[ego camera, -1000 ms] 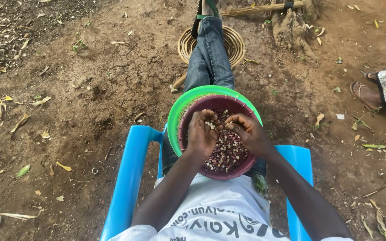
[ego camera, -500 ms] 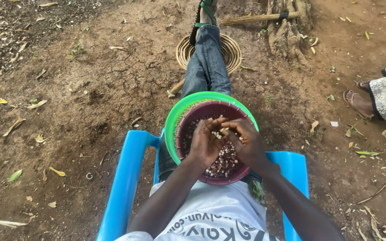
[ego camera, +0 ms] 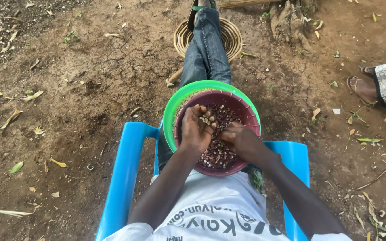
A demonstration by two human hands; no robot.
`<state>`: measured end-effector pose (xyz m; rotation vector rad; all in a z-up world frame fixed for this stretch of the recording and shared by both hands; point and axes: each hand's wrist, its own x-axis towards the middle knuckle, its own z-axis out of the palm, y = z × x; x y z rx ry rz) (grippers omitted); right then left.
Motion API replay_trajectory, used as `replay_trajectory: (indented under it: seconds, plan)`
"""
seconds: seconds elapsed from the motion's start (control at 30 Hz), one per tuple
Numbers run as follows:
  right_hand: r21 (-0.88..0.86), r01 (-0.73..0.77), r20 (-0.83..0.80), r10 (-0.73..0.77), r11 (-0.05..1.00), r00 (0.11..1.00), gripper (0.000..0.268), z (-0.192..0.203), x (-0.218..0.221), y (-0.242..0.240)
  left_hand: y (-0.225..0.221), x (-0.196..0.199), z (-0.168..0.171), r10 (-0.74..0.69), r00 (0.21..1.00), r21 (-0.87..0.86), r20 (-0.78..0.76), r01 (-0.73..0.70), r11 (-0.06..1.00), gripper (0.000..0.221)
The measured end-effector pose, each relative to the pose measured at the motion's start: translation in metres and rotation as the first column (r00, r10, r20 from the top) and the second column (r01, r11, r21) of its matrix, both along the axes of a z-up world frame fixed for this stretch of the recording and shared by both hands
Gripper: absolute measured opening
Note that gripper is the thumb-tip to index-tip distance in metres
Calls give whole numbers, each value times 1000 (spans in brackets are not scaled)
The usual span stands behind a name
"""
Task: A person sits on a chair and manually sorts maize and beans in a plastic bowl.
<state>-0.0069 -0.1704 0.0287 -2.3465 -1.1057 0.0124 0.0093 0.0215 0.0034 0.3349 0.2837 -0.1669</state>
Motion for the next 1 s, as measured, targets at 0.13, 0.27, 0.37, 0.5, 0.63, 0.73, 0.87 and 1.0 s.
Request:
replay_trajectory:
  seconds: [0.13,0.27,0.37,0.5,0.63,0.73,0.87,1.0]
  plan:
    - [-184,-41,46,51,982,998,8,-41,13,-11,-2,-1,0,-18,1000,-17,-8,18,1000,21]
    - [-162,-102,40,110,982,993,29,-54,16,-16,-2,-1,-1,-31,1000,-3,-1,31,1000,23]
    - [-97,-169,43,173,981,984,40,-81,25,-24,-1,-1,0,-40,999,-9,-4,39,999,23]
    - [-131,-113,72,123,985,990,32,-83,23,-22,-1,1,-1,-48,999,-5,-1,48,999,22]
    - [-122,-88,46,94,989,994,27,-40,15,-8,0,1,0,-45,999,-12,7,45,999,22]
    - [-64,-82,25,84,995,996,10,-18,19,-10,0,2,2,-42,999,11,3,42,999,22]
    - [120,-14,-115,28,993,993,17,19,19,-11,0,2,4,-23,999,35,28,22,999,22]
    - [283,58,-219,6,957,976,16,47,9,-5,1,-2,7,-5,1000,69,31,3,998,21]
